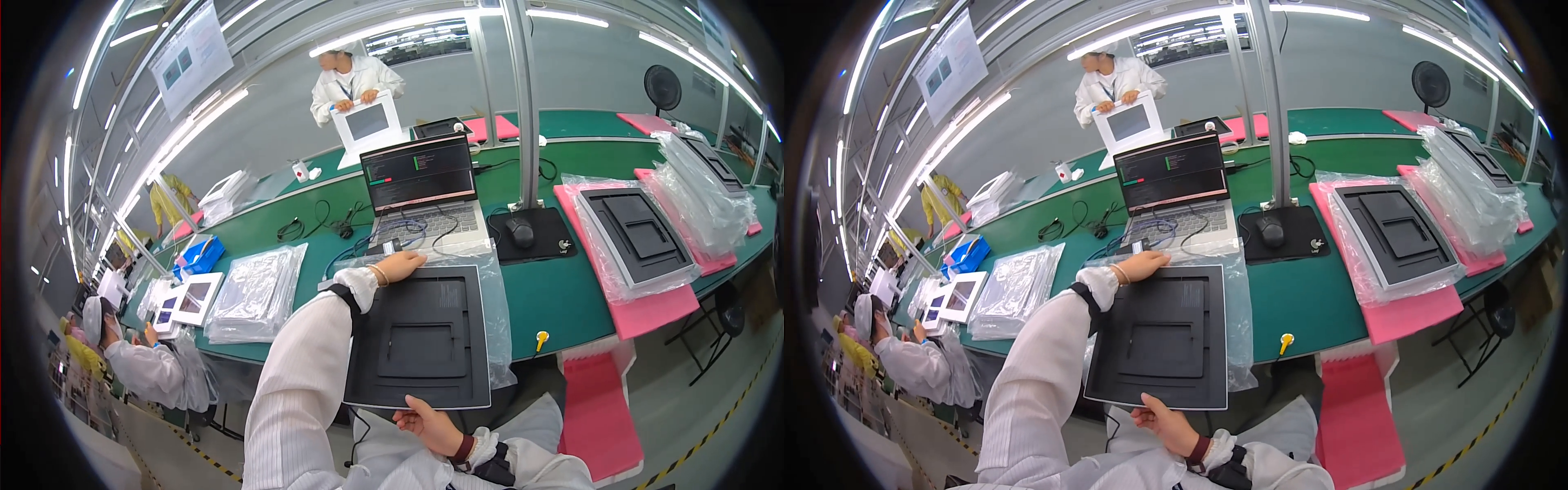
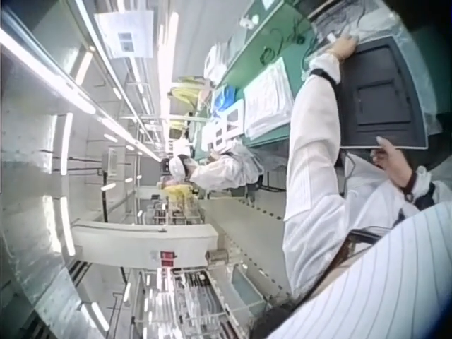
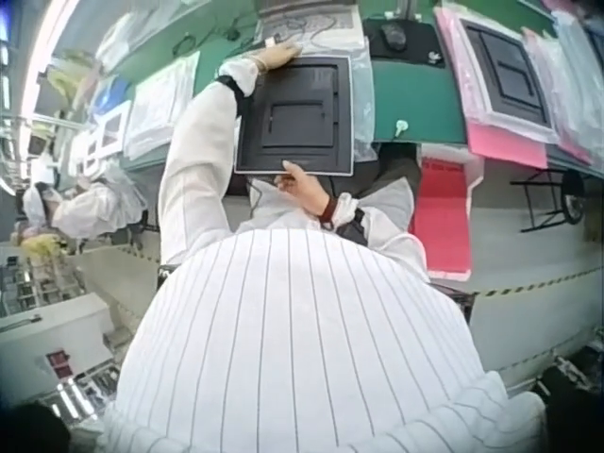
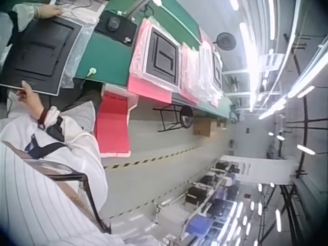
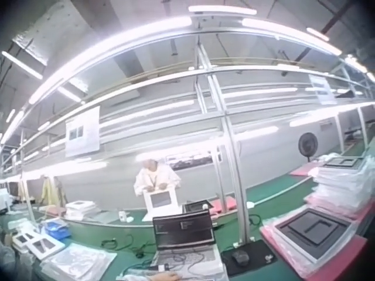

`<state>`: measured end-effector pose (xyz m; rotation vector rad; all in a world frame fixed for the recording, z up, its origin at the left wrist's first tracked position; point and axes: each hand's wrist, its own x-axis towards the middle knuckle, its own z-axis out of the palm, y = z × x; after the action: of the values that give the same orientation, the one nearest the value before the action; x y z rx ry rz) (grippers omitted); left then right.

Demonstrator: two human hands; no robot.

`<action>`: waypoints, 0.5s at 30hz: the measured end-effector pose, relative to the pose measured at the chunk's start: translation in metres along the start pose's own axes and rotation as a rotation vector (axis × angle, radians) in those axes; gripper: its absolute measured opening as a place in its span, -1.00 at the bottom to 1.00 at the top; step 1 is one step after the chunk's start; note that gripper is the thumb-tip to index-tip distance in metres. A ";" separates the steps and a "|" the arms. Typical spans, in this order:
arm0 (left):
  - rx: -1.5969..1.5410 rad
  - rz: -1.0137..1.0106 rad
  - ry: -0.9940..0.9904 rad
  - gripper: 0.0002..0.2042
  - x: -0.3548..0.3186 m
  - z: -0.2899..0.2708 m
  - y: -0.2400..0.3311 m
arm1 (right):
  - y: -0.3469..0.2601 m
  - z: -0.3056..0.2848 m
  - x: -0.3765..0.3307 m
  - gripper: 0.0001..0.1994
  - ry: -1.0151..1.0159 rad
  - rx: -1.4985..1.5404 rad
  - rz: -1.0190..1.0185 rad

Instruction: The recorder is placing plastic covers onto electronic components and then placing them into individual protective bags on an assembly line.

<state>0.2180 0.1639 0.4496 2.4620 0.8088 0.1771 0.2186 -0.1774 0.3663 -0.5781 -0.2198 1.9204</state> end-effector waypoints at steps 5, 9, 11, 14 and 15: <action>-0.043 -0.057 -0.019 -0.47 0.004 0.005 -0.003 | -0.014 -0.007 0.005 -0.66 0.086 0.044 0.008; 0.109 -0.088 -0.030 -0.49 0.000 0.002 -0.006 | -0.016 -0.008 0.009 -0.68 0.110 0.058 0.028; 0.095 -0.073 -0.031 -0.51 -0.003 0.002 -0.007 | -0.015 -0.007 0.011 -0.69 0.146 0.034 0.023; -0.027 0.017 0.016 -0.54 -0.020 0.000 0.000 | -0.015 -0.009 0.015 -0.72 0.200 -0.001 -0.009; -0.130 0.087 0.070 -0.55 -0.031 -0.002 0.005 | -0.015 -0.008 0.016 -0.73 0.211 -0.012 -0.033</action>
<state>0.1951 0.1434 0.4554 2.3804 0.6972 0.3382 0.2300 -0.1579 0.3609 -0.7751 -0.1048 1.8117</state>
